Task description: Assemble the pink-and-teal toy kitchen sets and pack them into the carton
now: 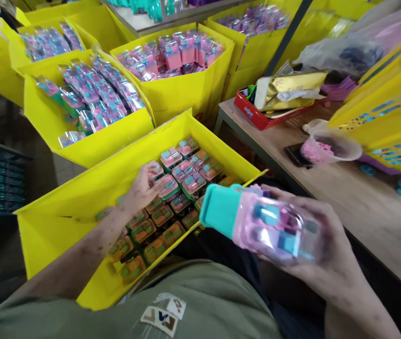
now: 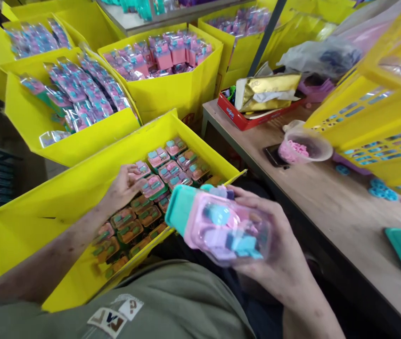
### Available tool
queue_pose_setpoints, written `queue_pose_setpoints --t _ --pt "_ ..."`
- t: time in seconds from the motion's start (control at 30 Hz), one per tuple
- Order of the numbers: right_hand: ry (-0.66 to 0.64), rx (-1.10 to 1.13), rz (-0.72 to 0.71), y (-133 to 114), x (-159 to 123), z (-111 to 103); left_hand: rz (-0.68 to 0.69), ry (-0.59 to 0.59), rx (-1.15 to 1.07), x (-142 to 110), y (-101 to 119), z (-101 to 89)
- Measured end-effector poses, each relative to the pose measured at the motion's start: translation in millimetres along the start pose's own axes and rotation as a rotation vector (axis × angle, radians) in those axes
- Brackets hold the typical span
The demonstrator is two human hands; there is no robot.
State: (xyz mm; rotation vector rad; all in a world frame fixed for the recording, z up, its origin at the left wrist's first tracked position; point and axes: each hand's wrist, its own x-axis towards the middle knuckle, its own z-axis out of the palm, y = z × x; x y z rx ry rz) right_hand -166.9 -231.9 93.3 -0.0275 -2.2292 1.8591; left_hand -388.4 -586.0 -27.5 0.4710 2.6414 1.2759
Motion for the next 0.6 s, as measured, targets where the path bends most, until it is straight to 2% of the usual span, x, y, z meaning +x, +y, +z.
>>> queue_pose_setpoints --t 0.07,0.13,0.23,0.33,0.43,0.53,0.6 --pt "-0.052 -0.011 0.004 -3 26 15 0.026 -0.122 -0.361 -7 31 -14.9" --pt "-0.101 -0.032 0.008 0 50 36 -0.046 -0.223 -0.594 -20 60 -21.5" --pt "-0.027 -0.146 -0.024 13 66 74 -0.150 -0.285 -0.797 -48 93 -13.3" --pt "0.079 -0.302 -0.033 25 58 112 -0.186 -0.311 -0.935 -68 108 3.1" --pt "-0.025 -0.363 -0.053 33 45 139 -0.237 -0.225 -0.913 -70 106 5.6" --pt "-0.159 -0.369 -0.056 33 36 154 -0.244 -0.087 -0.728 -57 97 -4.4" --pt "-0.249 -0.386 -0.063 22 30 160 -0.179 -0.125 -0.654 -40 98 2.9"
